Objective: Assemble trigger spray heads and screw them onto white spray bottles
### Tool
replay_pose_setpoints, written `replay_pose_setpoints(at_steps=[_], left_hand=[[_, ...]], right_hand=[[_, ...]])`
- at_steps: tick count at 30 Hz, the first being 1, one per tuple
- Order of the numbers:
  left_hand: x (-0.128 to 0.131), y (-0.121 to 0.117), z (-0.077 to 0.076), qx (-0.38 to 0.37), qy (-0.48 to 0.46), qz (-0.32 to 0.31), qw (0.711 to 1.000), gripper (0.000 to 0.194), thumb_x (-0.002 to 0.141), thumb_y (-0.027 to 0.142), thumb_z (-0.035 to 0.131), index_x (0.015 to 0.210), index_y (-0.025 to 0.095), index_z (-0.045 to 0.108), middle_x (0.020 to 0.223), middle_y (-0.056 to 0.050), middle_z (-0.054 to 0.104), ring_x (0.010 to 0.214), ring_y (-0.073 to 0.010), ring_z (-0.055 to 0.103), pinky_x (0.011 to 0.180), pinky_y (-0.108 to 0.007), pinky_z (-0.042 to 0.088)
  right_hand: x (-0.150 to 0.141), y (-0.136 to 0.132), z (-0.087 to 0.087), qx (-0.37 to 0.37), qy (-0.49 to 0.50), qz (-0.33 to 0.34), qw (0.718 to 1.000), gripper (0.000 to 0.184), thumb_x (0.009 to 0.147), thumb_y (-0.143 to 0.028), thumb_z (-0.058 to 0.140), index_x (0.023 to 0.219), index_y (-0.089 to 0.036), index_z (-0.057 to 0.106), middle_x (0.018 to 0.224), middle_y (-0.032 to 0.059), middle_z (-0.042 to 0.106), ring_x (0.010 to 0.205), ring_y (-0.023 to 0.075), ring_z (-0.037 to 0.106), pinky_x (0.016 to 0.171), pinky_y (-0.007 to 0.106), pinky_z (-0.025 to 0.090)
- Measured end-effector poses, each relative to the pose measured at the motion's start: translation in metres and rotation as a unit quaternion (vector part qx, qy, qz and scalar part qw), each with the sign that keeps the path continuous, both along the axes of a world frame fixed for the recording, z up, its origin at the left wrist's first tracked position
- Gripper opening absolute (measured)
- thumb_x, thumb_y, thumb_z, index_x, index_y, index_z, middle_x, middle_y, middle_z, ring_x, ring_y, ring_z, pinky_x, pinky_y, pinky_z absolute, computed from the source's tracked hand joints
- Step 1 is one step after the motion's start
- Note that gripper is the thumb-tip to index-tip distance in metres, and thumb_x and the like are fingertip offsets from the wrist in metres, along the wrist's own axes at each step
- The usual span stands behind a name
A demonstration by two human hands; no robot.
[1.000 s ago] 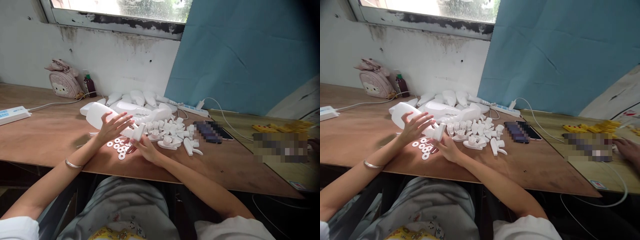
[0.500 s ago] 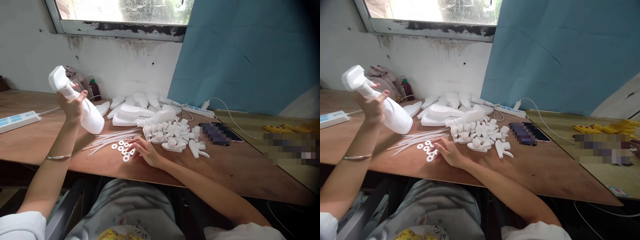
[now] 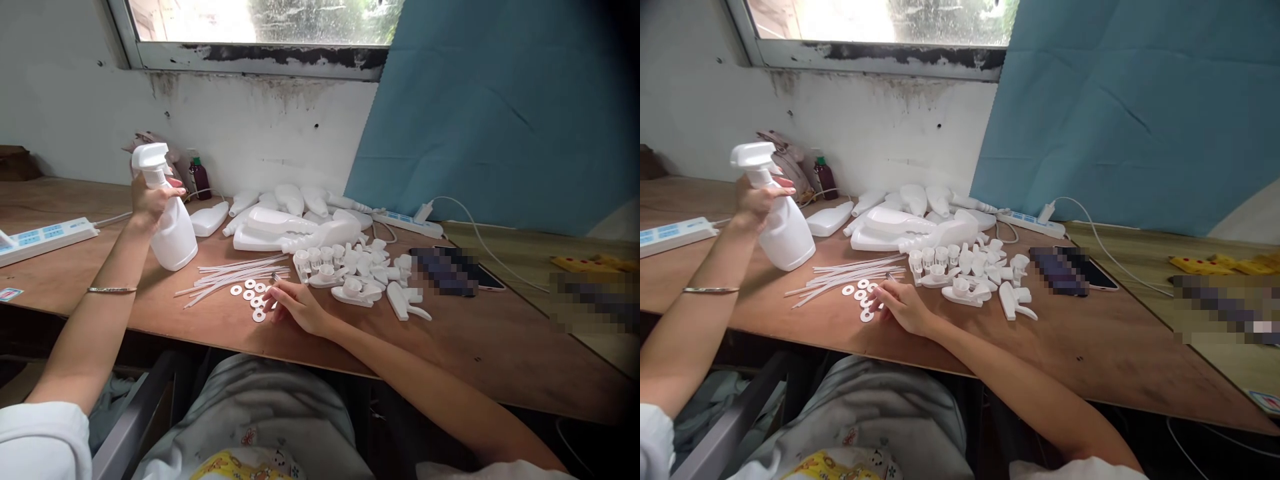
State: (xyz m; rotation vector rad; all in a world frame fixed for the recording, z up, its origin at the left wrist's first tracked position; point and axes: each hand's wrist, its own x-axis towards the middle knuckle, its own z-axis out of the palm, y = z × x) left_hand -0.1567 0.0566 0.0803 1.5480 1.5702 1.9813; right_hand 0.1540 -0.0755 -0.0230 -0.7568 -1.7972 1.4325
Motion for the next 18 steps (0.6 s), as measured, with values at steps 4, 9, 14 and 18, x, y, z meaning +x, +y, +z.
replay_pose_setpoints(at_steps=[4, 9, 14, 18], left_hand=[[0.005, -0.011, 0.001, 0.014, -0.033, -0.103, 0.994, 0.047, 0.052, 0.015, 0.072, 0.096, 0.009, 0.057, 0.066, -0.004, 0.063, 0.059, -0.0159, 0.061, 0.064, -0.036, 0.05], [-0.001, -0.007, 0.001, 0.022, -0.054, -0.061, 0.996, 0.034, 0.048, 0.012, 0.071, 0.079, 0.01, 0.057, 0.057, -0.002, 0.059, 0.054, -0.0176, 0.06, 0.053, -0.03, 0.048], [-0.007, 0.001, -0.001, 0.022, -0.071, -0.071, 0.995, 0.031, 0.048, 0.014, 0.07, 0.073, 0.01, 0.054, 0.056, -0.001, 0.054, 0.052, -0.0189, 0.061, 0.045, -0.026, 0.045], [-0.008, 0.006, -0.01, 0.067, -0.072, -0.072, 0.993, 0.042, 0.051, 0.019, 0.07, 0.089, 0.011, 0.053, 0.06, 0.001, 0.053, 0.054, -0.0163, 0.06, 0.055, -0.033, 0.052]], right_hand=[[0.0, 0.002, -0.004, -0.007, 0.002, 0.006, 1.0, 0.038, 0.085, -0.049, 0.044, 0.081, -0.014, 0.057, 0.069, 0.0024, 0.064, 0.05, 0.0079, 0.059, 0.049, 0.018, 0.045], [-0.002, 0.003, -0.005, -0.016, 0.005, 0.007, 1.0, 0.038, 0.083, -0.049, 0.046, 0.079, -0.013, 0.057, 0.069, 0.0024, 0.063, 0.05, 0.0081, 0.059, 0.048, 0.019, 0.046], [-0.002, 0.001, -0.004, -0.026, -0.002, 0.002, 1.0, 0.039, 0.083, -0.05, 0.046, 0.077, -0.013, 0.058, 0.068, 0.0026, 0.063, 0.049, 0.0076, 0.058, 0.048, 0.019, 0.046], [-0.002, 0.002, -0.004, -0.021, -0.007, -0.001, 1.0, 0.039, 0.082, -0.05, 0.047, 0.076, -0.013, 0.058, 0.068, 0.0022, 0.063, 0.048, 0.0075, 0.058, 0.048, 0.019, 0.047]])
